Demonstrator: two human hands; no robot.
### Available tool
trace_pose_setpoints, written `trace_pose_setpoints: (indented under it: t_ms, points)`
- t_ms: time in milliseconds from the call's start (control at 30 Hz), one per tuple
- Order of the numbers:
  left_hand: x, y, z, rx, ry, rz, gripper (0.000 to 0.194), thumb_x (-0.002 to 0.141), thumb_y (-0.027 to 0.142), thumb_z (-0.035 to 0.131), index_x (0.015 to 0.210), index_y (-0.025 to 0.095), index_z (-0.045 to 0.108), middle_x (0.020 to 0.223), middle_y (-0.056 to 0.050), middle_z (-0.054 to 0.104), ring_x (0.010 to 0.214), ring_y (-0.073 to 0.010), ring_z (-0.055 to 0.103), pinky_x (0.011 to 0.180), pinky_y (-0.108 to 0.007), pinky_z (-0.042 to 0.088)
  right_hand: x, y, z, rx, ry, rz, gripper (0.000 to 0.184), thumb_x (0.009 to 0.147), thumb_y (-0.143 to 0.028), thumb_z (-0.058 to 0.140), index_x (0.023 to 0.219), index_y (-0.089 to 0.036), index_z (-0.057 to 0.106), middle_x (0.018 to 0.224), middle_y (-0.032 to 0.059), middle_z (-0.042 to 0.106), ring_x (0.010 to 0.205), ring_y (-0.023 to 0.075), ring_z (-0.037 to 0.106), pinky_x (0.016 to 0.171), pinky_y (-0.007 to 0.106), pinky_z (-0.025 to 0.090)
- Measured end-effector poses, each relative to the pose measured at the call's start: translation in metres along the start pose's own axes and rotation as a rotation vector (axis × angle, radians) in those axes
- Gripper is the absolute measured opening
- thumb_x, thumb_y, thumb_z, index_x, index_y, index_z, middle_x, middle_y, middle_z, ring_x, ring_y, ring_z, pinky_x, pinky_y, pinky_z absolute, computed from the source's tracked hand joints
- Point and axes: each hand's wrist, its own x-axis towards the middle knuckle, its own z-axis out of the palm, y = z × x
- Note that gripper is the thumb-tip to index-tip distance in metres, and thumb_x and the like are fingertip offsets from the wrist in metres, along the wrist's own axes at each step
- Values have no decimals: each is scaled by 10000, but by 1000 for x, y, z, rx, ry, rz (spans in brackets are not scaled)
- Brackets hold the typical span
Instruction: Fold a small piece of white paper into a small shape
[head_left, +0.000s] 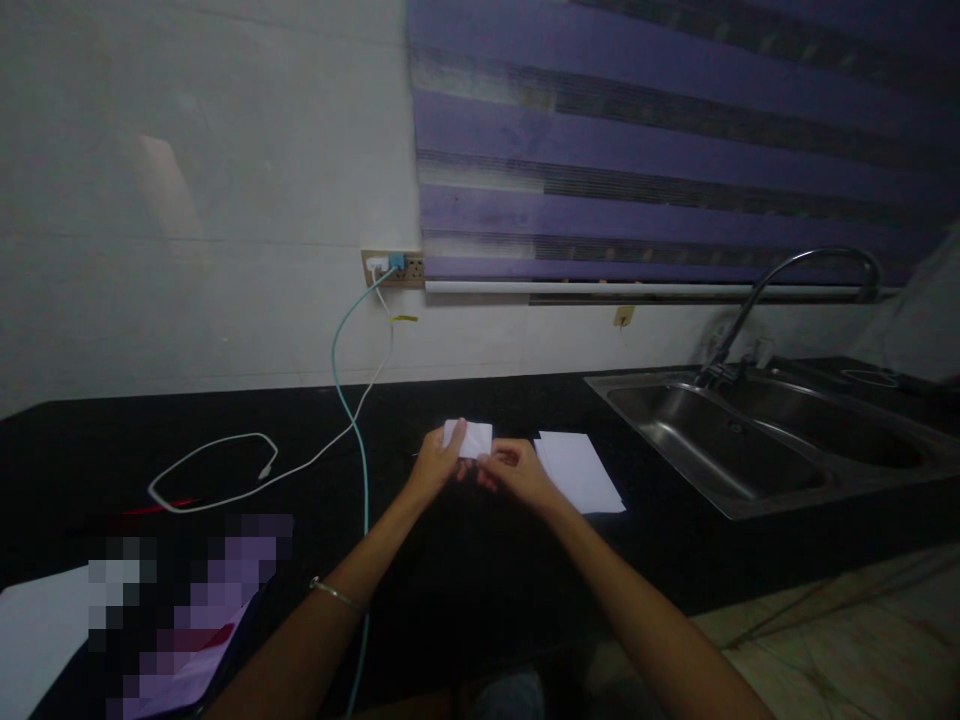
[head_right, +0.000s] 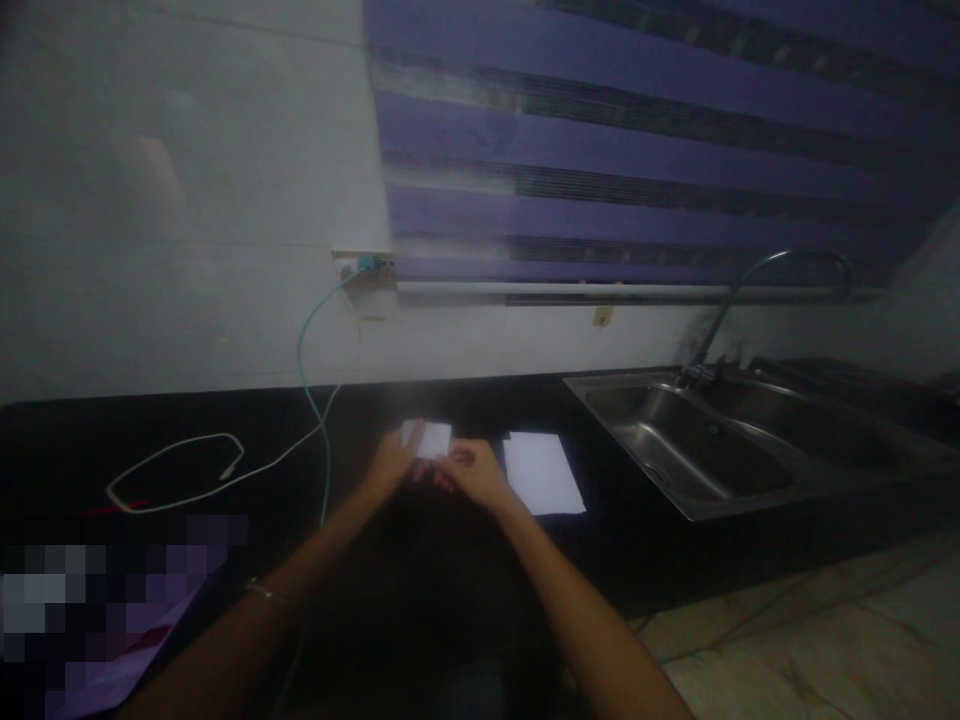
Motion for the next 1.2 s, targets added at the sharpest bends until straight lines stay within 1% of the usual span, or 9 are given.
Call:
trace_pose_setpoints:
  t_ms: [233, 333, 467, 533, 700, 833, 1000, 1100, 1200]
  points:
    - [2, -3, 0, -120, 40, -43, 485, 739, 622, 609, 774, 138, 589, 492, -1, 596, 348, -87, 495, 337, -172, 329, -1, -4, -1, 15, 34, -6, 285, 807, -412, 648, 733, -137, 652, 643, 25, 643, 520, 101, 552, 482, 203, 411]
    - [2, -6, -1, -181, -11, -77, 504, 714, 627, 632, 824, 136, 588, 530, -2, 603, 372, -81, 501, 336, -160, 303, 0, -3, -2, 31, 68, -14, 284, 809, -413, 646, 730, -140, 657, 643, 25, 647, 515, 99, 548, 485, 205, 411]
    - [3, -7, -1, -159, -162, -96, 496, 683, 605, 672, 725, 115, 604, 472, 13, 551, 337, -54, 428, 339, -160, 243, 2, -2, -3, 59, 127, -32, 298, 814, -421, 640, 738, -134, 671, 634, 28, 644, 500, 93, 533, 484, 206, 409]
    - [2, -5, -1, -91, -193, -101, 504, 682, 602, 669, 629, 106, 599, 426, 16, 515, 328, -52, 407, 348, -169, 246, 2, -2, -4, 77, 131, -26, 301, 805, -422, 649, 728, -131, 671, 625, 27, 637, 500, 94, 531, 475, 204, 401]
    - [0, 2, -3, -36, -213, -66, 489, 710, 576, 653, 586, 105, 612, 426, 5, 525, 352, -60, 430, 379, -181, 270, 3, -4, -2, 126, 92, -17, 292, 815, -420, 636, 750, -138, 665, 616, 7, 607, 493, 87, 510, 472, 204, 389]
    - [0, 1, -6, -39, -239, -75, 457, 723, 537, 665, 578, 106, 618, 446, -11, 552, 369, -65, 459, 390, -182, 275, 3, -2, -2, 127, 145, -21, 285, 818, -418, 630, 714, -153, 629, 594, -11, 583, 486, 87, 500, 466, 203, 371]
    - [3, -6, -5, -35, -201, -130, 454, 745, 543, 650, 598, 115, 612, 433, 0, 540, 344, -55, 435, 367, -172, 259, 4, -2, -5, 66, 187, -61, 294, 806, -399, 649, 651, -156, 591, 563, -15, 572, 483, 95, 499, 471, 209, 368]
    - [5, -10, -2, -61, -180, -194, 451, 730, 555, 663, 628, 121, 598, 449, 11, 536, 342, -53, 437, 347, -160, 238, 4, -2, -5, 11, 234, -75, 292, 805, -389, 650, 645, -150, 601, 574, -4, 586, 491, 99, 504, 477, 215, 370]
    - [5, -13, -2, -87, -180, -201, 464, 743, 571, 644, 648, 121, 582, 467, 17, 527, 353, -49, 442, 342, -146, 233, 4, -1, -4, -1, 260, -74, 268, 789, -381, 666, 665, -151, 605, 610, 1, 599, 527, 109, 526, 495, 219, 385]
